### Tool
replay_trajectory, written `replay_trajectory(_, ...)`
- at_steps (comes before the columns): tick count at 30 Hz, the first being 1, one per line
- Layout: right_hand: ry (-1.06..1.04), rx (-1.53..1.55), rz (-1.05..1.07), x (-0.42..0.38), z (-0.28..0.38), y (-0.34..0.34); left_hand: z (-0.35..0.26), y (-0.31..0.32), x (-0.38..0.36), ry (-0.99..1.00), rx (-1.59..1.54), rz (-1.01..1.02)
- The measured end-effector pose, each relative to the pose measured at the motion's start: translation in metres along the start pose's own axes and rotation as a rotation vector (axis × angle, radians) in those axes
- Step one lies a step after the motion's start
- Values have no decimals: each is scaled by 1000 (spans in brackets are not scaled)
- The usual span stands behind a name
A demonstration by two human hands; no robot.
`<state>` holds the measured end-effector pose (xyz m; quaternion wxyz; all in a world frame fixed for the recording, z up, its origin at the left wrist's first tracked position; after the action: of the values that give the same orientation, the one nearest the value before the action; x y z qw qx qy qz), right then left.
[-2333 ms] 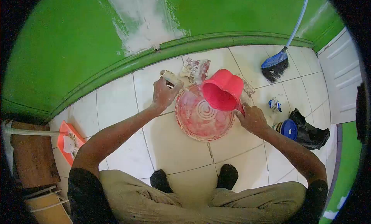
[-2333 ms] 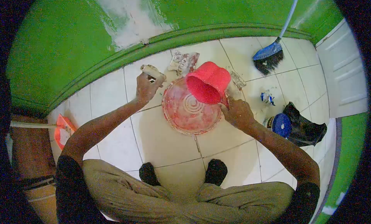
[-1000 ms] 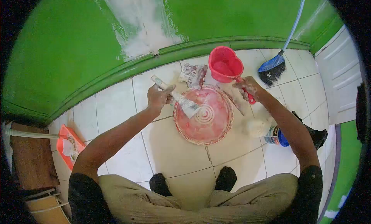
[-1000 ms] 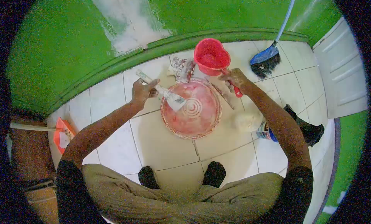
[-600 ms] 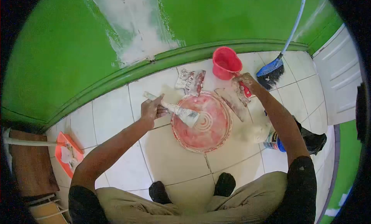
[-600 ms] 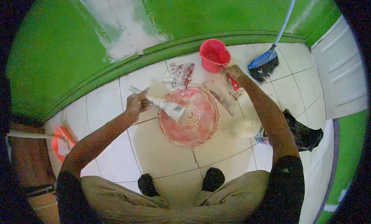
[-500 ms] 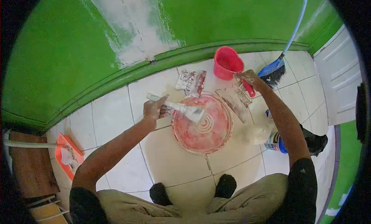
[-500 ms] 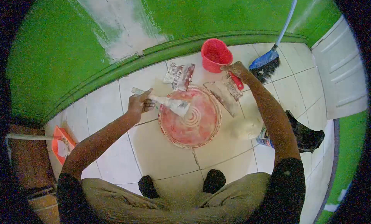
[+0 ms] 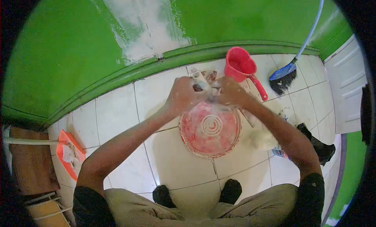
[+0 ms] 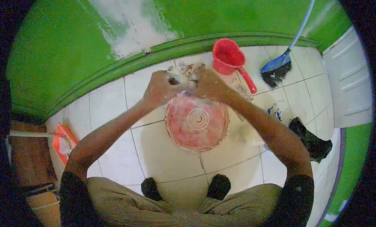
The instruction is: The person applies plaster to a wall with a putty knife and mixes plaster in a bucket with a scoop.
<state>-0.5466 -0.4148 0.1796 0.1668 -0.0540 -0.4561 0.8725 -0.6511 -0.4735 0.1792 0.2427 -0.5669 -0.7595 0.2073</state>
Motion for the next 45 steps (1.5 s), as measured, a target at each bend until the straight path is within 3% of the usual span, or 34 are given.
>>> replay_trajectory(1, 11, -29, 79, 1, -6, -3, 0, 7, 7, 72, -134, 112)
replay_trajectory(2, 80, -65, 93, -4, -17, -12, 28, 20, 15, 12, -256, 277)
replay_trajectory(3, 151, -101, 107, -13, -32, -20, 53, 18, 24, 9, -253, 277)
replay_trajectory(5, 93, 22, -103, -34, -66, -39, 88, 10, 40, 250, -139, 215)
replay_trajectory(6, 200, 215, -154, -51, -78, -50, 137, 24, 53, 252, -138, 216)
replay_trajectory(7, 308, 408, -206, -70, -82, -60, 210, 44, 71, 108, 196, 167)
replay_trajectory(8, 316, 407, -211, -81, -73, -71, 251, 52, 82, -36, 524, 117)
replay_trajectory(9, 434, 407, -293, -98, -74, -85, 228, 54, 80, -30, 517, 129)
replay_trajectory(11, 573, 401, -379, -128, -82, -96, 199, 56, 55, -601, 15, 213)
replay_trajectory(12, 590, 367, -362, -138, -85, -97, 223, 75, 63, -598, 9, 228)
replay_trajectory(14, 629, 370, -389, -157, -92, -96, 259, 118, 101, -99, 536, 280)
replay_trajectory(15, 637, 370, -388, -162, -88, -95, 246, 125, 104, -98, 531, 287)
replay_trajectory(17, 682, 498, -494, -172, -82, -99, 250, 108, 96, -668, 277, 19)
replay_trajectory(18, 685, 501, -494, -176, -86, -100, 256, 107, 99, -669, 278, 23)
replay_trajectory(20, 802, 629, -450, -191, -105, -93, 275, 132, 100, -719, -205, 250)
replay_trajectory(21, 802, 631, -447, -195, -108, -92, 270, 125, 96, -723, -204, 250)
replay_trajectory(23, 749, 1028, -538, -201, -111, -82, 228, 113, 80, -756, -804, 285)
replay_trajectory(25, 726, 1075, -501, -201, -105, -82, 208, 81, 63, -765, -895, 259)
replay_trajectory(28, 717, 1301, -460, -197, -94, -74, 186, 44, 24, -622, -1114, 303)
replay_trajectory(29, 717, 1286, -480, -197, -91, -76, 178, 33, 4, -564, -1219, 284)
replay_trajectory(31, 708, 1276, -497, -200, -87, -72, 183, 25, -48, -666, -1224, 204)
replay_trajectory(33, 668, 1025, -481, -207, -86, -73, 166, 23, -99, -746, -1301, -38)
replay_trajectory(34, 639, 1123, -506, -205, -77, -68, 161, 32, -119, -745, -1308, -56)
replay_trajectory(36, 604, 1118, -444, -194, -53, -61, 137, 44, -141, -553, -1369, -60)
replay_trajectory(37, 579, 1118, -400, -190, -41, -56, 137, 60, -154, -552, -1374, -68)
replay_trajectory(38, 596, 923, -393, -192, -35, -52, 143, 77, -165, -543, -1430, -121)
replay_trajectory(39, 597, 920, -391, -191, -24, -47, 146, 90, -173, -533, -1486, -173)
replay_trajectory(41, 382, 349, -125, -173, 23, -39, 140, 104, -181, -497, -1517, -224)
replay_trajectory(43, 452, 320, -203, -190, 37, -7, 137, 106, -182, -444, -1548, -283)
replay_trajectory(45, -41, -63, -162, -180, 89, 4, 138, 93, -183, -399, -1458, -425)
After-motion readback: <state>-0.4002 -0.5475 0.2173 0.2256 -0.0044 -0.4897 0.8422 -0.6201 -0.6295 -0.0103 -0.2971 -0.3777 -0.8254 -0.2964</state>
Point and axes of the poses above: each hand's wrist, its own x-axis towards the middle knuckle, its own y-axis out of the palm, z = x × y, the point moved 9 cm from there along x, towards the middle knuckle
